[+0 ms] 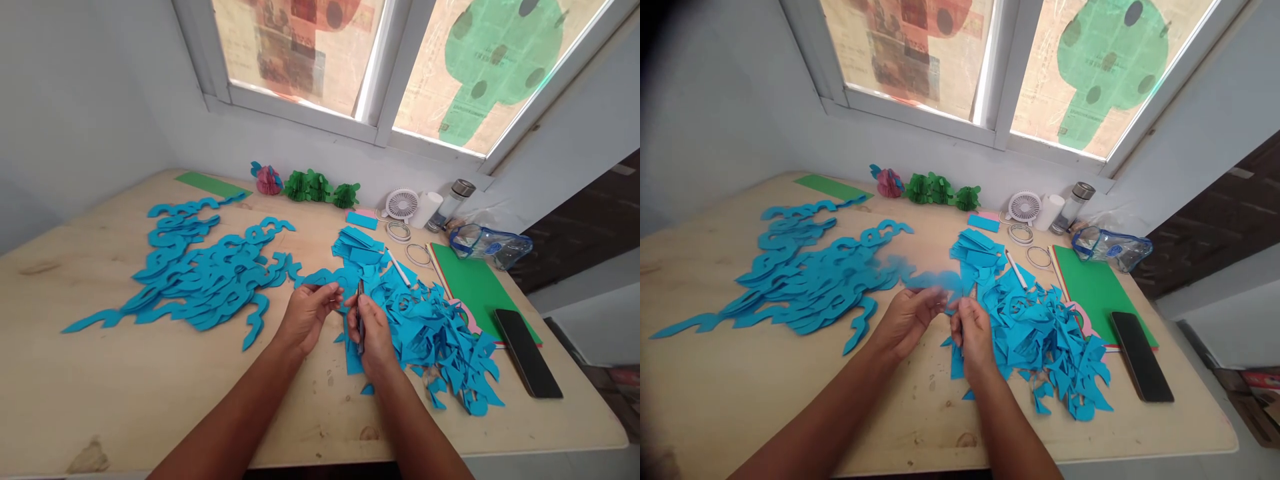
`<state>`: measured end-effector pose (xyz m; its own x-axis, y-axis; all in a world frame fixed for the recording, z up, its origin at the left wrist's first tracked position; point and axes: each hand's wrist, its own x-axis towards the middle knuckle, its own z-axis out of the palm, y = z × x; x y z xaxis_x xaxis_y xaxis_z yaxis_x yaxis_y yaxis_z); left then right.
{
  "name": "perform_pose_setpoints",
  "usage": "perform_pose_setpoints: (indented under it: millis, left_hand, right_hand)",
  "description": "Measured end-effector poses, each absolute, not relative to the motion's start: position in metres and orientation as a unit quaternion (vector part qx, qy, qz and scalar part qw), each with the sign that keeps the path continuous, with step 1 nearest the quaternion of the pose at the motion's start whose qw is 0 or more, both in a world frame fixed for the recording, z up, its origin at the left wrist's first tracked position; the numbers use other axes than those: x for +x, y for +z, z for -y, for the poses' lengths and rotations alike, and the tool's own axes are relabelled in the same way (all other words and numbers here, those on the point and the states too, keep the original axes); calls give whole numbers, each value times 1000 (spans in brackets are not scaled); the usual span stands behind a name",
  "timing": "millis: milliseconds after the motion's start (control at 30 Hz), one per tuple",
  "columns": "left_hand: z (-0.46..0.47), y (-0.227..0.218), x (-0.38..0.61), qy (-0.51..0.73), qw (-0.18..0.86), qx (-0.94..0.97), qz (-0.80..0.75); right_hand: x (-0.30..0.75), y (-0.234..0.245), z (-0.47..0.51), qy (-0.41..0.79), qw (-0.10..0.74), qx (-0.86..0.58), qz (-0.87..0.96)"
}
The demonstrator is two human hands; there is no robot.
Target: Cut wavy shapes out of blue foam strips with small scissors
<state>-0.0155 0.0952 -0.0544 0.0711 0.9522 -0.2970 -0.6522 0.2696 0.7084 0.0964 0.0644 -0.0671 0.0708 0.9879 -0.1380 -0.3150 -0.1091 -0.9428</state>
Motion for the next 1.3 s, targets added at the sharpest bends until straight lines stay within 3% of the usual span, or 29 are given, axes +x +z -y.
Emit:
perform_pose_setpoints:
  millis: [1300]
  left_hand:
    - [-83,-53,2,606,645,256,-389]
  right_hand:
    - [94,-70,-65,565,543,-480,394]
